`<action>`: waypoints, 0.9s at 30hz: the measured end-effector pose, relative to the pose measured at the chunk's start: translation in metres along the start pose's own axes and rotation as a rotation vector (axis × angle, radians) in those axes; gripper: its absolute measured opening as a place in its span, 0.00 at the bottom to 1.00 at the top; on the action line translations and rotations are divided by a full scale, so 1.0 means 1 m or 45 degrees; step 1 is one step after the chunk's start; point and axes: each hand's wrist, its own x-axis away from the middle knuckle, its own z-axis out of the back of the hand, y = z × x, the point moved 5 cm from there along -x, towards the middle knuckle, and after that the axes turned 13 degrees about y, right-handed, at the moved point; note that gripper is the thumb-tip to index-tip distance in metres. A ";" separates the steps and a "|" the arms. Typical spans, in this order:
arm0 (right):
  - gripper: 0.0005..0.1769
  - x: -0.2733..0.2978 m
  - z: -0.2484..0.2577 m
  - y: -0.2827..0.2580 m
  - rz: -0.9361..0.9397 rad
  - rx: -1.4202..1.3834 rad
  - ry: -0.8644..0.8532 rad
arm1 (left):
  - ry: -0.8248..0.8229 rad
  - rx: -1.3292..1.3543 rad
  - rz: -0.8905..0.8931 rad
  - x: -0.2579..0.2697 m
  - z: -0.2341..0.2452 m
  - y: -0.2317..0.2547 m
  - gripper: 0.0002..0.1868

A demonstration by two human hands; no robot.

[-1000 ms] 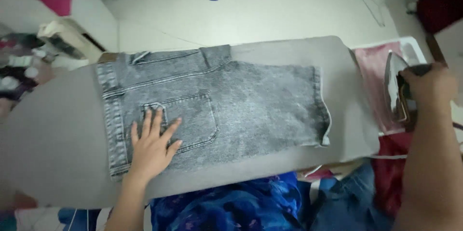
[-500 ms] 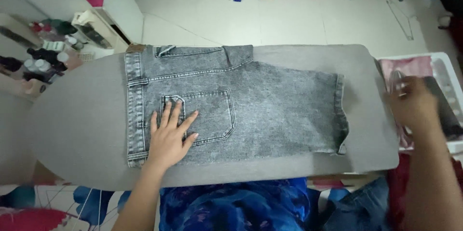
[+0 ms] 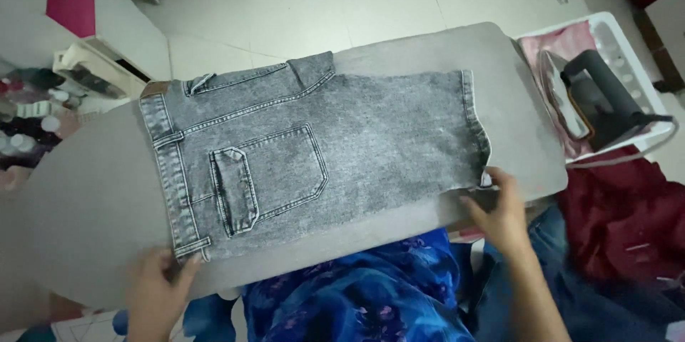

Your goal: Ironing a pair of denim shorts on an ironing board, including flipping the garment to iron both sides and smoothing the fabric by hand.

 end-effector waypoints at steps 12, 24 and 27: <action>0.21 -0.057 -0.011 0.007 -0.015 -0.286 -0.048 | -0.381 0.595 0.005 -0.011 -0.003 0.000 0.14; 0.13 -0.087 0.052 -0.104 0.219 -0.620 0.075 | 0.413 1.805 -0.431 -0.109 0.106 -0.053 0.08; 0.17 -0.061 0.019 -0.118 0.101 -0.719 -0.182 | 0.365 1.937 -0.524 -0.076 0.158 -0.049 0.19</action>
